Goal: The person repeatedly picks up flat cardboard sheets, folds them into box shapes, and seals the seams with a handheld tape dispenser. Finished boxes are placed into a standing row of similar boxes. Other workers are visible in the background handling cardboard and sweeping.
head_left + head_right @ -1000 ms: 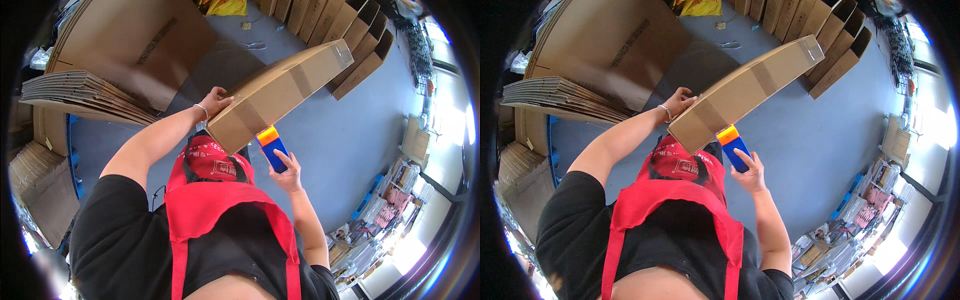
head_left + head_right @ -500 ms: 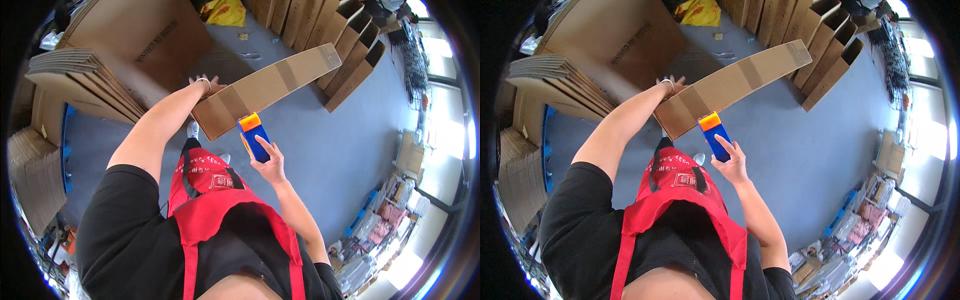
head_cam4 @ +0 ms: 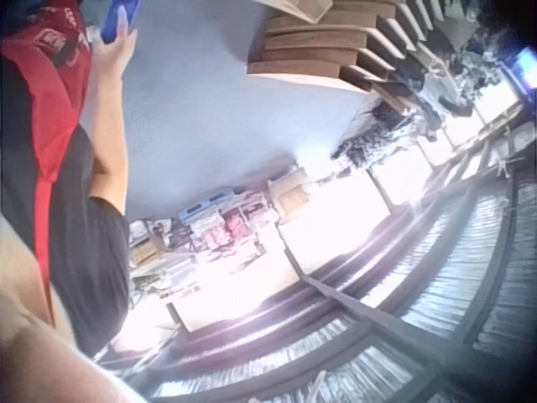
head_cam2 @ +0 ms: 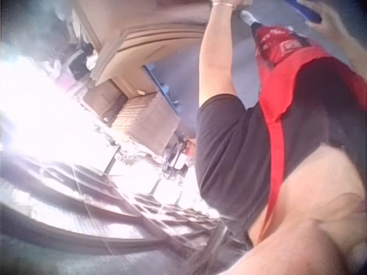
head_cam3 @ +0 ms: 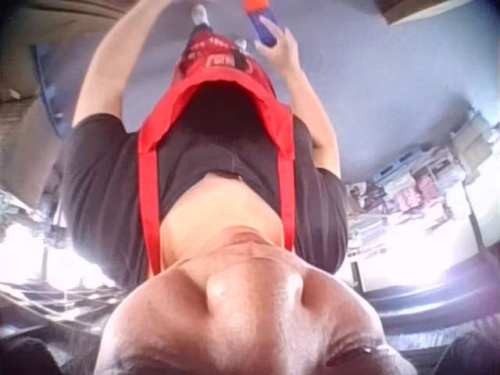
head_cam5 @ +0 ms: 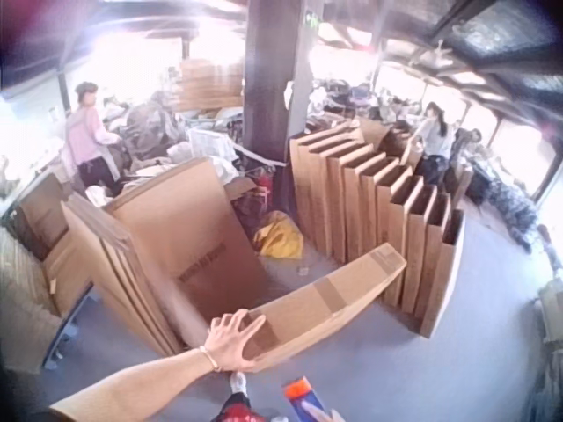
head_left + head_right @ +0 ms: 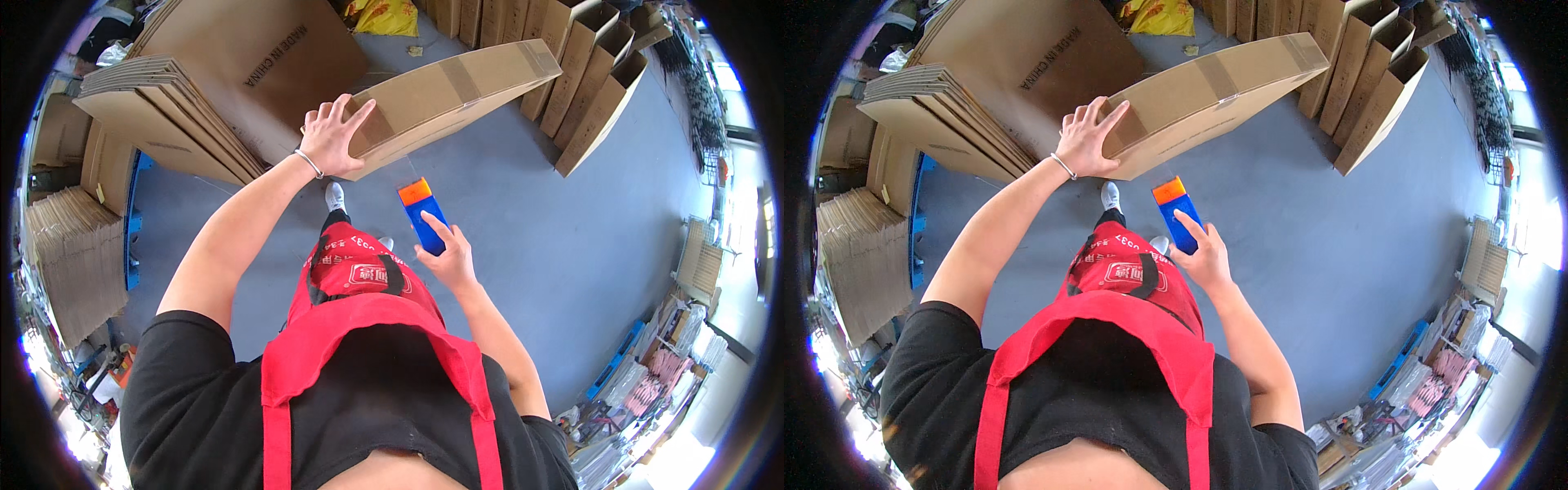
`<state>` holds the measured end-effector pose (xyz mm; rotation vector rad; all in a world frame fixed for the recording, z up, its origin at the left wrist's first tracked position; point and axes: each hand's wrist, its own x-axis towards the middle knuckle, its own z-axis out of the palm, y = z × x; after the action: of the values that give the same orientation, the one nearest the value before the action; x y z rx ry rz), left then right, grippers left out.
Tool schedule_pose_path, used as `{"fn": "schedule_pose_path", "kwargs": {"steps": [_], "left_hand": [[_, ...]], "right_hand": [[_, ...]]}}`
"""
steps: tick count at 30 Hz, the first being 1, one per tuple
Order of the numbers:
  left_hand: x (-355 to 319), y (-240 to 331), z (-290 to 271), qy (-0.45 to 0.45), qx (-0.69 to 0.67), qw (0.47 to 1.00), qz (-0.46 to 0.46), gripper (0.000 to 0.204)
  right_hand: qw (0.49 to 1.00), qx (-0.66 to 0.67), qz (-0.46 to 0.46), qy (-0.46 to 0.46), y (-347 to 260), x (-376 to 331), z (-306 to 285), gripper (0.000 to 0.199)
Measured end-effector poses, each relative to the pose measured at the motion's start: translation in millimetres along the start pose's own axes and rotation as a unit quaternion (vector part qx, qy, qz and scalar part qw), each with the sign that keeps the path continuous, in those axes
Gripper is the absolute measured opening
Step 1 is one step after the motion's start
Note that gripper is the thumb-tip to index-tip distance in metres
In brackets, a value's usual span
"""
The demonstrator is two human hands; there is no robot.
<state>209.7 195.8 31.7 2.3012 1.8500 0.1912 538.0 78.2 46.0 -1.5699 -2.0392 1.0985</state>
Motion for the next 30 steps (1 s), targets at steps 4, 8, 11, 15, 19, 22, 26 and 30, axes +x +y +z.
{"fn": "schedule_pose_path", "kwargs": {"steps": [4,8,11,15,19,22,26,30], "left_hand": [[-7,8,1,-0.002,-0.015,1.000,0.006,0.116],[-4,18,-5,0.021,-0.034,0.999,0.027,0.115],[1,6,-1,0.060,-0.047,0.996,0.054,0.109],[5,-5,0,0.034,-0.116,0.992,0.029,0.110],[-4,17,-30,0.001,-0.643,0.729,-0.235,0.052],[-23,37,-53,-0.009,-0.915,0.260,-0.308,0.027],[-54,44,-51,0.136,-0.871,0.272,-0.386,0.019],[-85,54,-21,0.248,-0.877,0.257,-0.320,0.024]], "right_hand": [[0.987,-0.102,0.084,-0.091,-27,72,7,0.061],[0.950,-0.146,0.166,-0.221,-53,172,34,0.052],[0.963,-0.159,0.079,-0.203,-15,178,49,0.060],[0.927,-0.089,-0.016,-0.363,-53,178,-74,0.060],[0.932,-0.017,-0.149,-0.330,-104,185,-148,0.070],[0.902,0.007,-0.284,-0.324,-105,221,-137,0.073],[0.835,0.004,-0.354,-0.421,-114,267,-107,0.076],[0.738,0.002,-0.433,-0.518,-138,305,-89,0.079]]}}
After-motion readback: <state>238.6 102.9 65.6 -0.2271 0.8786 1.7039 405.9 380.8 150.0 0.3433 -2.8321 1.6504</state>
